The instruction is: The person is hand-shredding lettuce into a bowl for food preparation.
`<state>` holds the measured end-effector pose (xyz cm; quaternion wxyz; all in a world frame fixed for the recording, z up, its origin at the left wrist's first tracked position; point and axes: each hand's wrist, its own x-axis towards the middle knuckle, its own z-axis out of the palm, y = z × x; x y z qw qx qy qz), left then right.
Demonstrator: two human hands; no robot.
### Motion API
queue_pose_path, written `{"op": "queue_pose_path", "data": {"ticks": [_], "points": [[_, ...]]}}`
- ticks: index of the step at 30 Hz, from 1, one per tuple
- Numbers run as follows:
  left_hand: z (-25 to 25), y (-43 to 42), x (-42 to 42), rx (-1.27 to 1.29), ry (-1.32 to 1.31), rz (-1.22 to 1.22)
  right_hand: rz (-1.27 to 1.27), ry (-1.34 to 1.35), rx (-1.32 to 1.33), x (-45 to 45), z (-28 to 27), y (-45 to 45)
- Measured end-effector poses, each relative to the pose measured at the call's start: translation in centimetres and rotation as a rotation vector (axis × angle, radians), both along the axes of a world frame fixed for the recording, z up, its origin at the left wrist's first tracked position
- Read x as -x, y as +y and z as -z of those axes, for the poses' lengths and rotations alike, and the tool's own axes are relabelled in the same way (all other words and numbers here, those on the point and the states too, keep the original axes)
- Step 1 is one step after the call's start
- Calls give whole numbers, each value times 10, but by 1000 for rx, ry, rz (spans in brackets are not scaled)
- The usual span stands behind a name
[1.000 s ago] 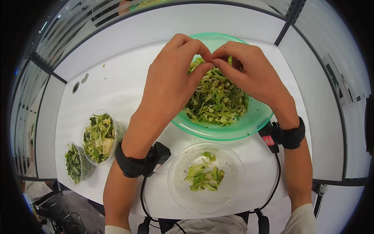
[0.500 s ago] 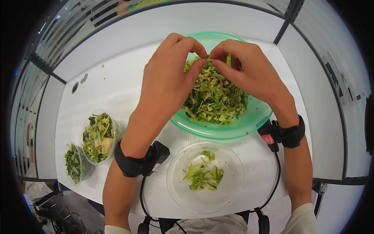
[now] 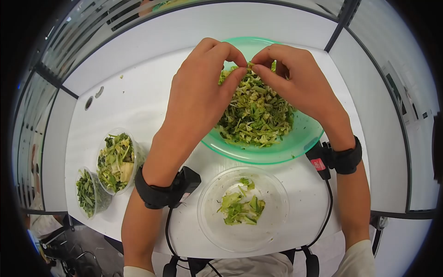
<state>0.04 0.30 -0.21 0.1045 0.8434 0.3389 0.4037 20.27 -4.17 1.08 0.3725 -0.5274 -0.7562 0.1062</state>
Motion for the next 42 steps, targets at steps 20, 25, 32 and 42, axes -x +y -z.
{"op": "queue_pose_path", "data": {"ticks": [20, 25, 32, 42], "points": [[1, 0, 1, -18, -16, 31, -34, 64, 69, 0, -2, -1], [-1, -1, -1, -7, -31, 19, -37, 69, 75, -1, -1, 0], [0, 0, -1, -28, -47, 32, -58, 87, 78, 1, -2, -1], [0, -1, 0, 1, -54, 49, -62, 70, 95, 0, -1, 0]]}}
